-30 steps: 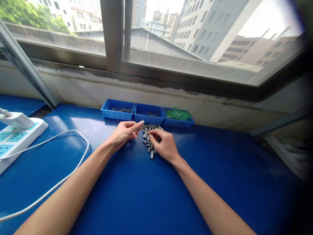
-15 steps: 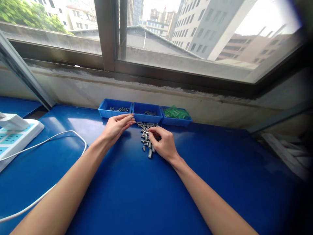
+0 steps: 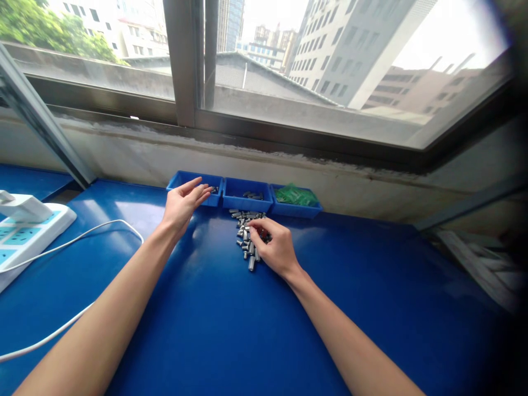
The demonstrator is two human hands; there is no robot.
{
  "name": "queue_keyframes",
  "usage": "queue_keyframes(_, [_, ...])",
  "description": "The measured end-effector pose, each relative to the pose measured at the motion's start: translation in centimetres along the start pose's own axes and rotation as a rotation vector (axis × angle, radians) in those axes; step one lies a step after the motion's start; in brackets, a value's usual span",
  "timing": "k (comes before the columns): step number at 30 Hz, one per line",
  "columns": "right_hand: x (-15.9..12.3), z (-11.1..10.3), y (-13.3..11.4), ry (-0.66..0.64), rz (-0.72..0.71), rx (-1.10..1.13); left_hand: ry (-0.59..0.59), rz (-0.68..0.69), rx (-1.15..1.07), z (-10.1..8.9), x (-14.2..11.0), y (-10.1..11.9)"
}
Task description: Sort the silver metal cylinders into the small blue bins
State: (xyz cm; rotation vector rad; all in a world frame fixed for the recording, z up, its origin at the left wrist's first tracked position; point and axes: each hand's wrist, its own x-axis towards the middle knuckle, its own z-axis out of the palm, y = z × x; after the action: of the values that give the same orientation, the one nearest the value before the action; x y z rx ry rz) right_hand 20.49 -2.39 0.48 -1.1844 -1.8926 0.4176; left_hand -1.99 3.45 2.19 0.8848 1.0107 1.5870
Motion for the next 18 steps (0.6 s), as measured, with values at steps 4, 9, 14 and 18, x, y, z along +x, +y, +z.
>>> queue_keyframes(4, [0.0, -1.9, -0.8, -0.194, -0.091, 0.020, -0.172, 0.073, 0.360, 0.0, -1.5, -0.7])
queue_keyframes(9, [-0.2, -4.1, -2.0, -0.474, -0.183, -0.069, -0.468, 0.170, 0.717, 0.7, -3.4, -1.4])
queue_keyframes(14, [-0.4, -4.1, -2.0, -0.632, -0.131, -0.139, -0.594, 0.248, 0.835, 1.1, -4.2, -1.6])
queue_keyframes(18, [-0.7, -3.6, -1.5, -0.644, -0.110, -0.119, -0.629, 0.301, 0.877, 1.1, -4.3, -1.8])
